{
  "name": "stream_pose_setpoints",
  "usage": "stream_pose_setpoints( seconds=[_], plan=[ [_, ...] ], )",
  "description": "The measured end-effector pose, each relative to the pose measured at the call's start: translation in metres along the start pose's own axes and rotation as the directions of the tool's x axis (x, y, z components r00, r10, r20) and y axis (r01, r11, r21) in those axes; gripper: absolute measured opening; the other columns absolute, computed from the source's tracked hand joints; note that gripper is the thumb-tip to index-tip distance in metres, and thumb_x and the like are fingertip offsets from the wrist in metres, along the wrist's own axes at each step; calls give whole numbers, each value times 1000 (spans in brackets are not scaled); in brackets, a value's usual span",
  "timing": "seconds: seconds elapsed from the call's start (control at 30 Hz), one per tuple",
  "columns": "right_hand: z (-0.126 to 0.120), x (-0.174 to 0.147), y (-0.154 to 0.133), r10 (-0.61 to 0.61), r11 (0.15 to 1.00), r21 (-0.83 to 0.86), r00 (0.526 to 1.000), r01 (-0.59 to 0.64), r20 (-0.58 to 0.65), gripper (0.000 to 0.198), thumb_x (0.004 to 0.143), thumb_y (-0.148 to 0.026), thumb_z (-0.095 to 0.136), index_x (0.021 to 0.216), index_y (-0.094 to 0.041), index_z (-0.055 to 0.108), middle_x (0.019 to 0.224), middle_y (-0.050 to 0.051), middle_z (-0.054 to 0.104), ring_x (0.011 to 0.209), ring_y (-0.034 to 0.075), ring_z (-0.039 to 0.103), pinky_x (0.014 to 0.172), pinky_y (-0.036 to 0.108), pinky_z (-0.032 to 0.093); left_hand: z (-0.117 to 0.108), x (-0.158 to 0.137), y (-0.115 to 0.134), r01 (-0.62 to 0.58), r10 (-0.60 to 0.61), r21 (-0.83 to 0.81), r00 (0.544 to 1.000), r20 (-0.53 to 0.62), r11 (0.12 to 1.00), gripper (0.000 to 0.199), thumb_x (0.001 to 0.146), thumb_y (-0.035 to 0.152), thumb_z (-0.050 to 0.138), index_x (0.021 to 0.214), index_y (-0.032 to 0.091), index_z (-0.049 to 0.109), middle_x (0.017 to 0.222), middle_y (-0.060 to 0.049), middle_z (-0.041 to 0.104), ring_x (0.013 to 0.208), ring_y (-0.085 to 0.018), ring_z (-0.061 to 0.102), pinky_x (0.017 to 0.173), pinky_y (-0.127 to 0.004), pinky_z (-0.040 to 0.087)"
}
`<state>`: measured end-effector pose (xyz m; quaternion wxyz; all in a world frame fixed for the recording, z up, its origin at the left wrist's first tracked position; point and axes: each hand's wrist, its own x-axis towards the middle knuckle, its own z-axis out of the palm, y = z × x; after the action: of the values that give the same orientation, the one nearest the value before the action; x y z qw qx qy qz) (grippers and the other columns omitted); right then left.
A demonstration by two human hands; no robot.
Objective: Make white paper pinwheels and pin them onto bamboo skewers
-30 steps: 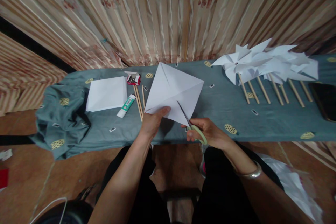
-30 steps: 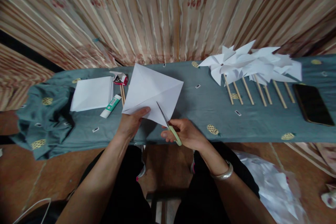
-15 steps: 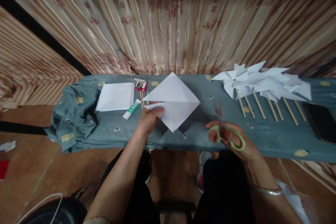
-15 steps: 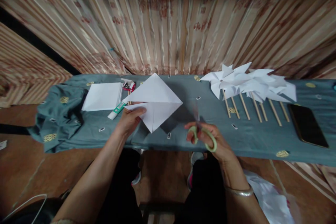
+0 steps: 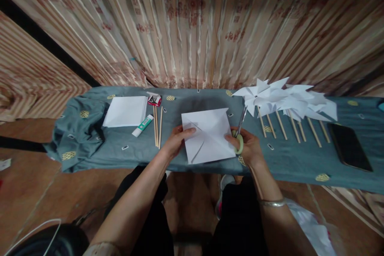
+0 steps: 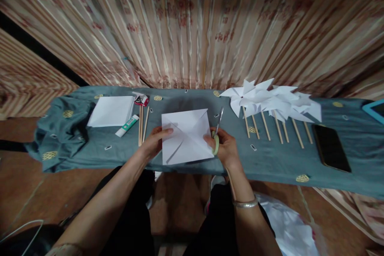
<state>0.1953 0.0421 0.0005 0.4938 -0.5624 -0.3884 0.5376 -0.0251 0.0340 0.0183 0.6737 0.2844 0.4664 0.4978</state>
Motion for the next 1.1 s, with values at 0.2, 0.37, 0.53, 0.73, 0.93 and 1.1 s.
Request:
stream_pose_setpoints(
  seconds=[0.2, 0.37, 0.53, 0.73, 0.93, 1.1],
  plan=[
    [14, 5, 5, -27, 975, 212, 980, 69, -196, 45, 45, -38, 89, 83, -21, 70, 72, -3, 69, 59, 12, 59, 61, 29, 49, 6, -12, -6, 35, 4, -218, 984, 178, 975, 61, 67, 62, 74, 109, 19, 70, 113, -11, 72, 118, -34, 60, 99, -49, 47],
    [36, -1, 6, -101, 961, 238, 978, 143, -180, 40, 53, -36, 87, 86, -21, 69, 75, -3, 69, 62, 12, 59, 62, 27, 49, 12, -21, -14, -86, 115, -207, 984, 133, 975, 64, 61, 44, 85, 118, 20, 65, 123, -11, 68, 124, -35, 56, 105, -50, 44],
    [66, -15, 4, -88, 987, 128, 994, 96, -68, 46, 52, -43, 87, 86, -19, 67, 73, -2, 68, 62, 14, 58, 61, 28, 49, 11, -16, -18, -186, 151, -136, 960, -237, 973, 64, 59, 29, 85, 118, 16, 64, 120, -11, 70, 120, -30, 60, 111, -46, 38],
    [77, -34, -2, -127, 983, -114, 982, 143, 137, 51, 64, -58, 76, 93, -17, 68, 73, 3, 70, 65, 17, 61, 62, 29, 50, -14, -10, -4, -373, 343, -3, 855, -390, 928, 59, 62, 23, 80, 118, 20, 62, 118, -8, 70, 118, -27, 61, 107, -42, 43],
    [66, -42, 11, 48, 956, -273, 858, 110, 512, 47, 75, -56, 70, 100, -16, 68, 78, 4, 72, 69, 17, 63, 66, 28, 49, -29, -16, 19, -449, 471, 155, 783, -405, 880, 52, 65, 21, 77, 115, 18, 64, 113, -9, 72, 112, -25, 64, 103, -38, 46],
    [63, -44, 18, 132, 914, -380, 780, 144, 612, 40, 75, -45, 74, 103, -17, 68, 69, -2, 65, 61, 12, 56, 57, 22, 42, -34, -15, 25, -507, 538, 191, 743, -398, 841, 58, 63, 20, 78, 119, 17, 62, 113, -10, 72, 109, -24, 66, 101, -37, 47]
  ],
)
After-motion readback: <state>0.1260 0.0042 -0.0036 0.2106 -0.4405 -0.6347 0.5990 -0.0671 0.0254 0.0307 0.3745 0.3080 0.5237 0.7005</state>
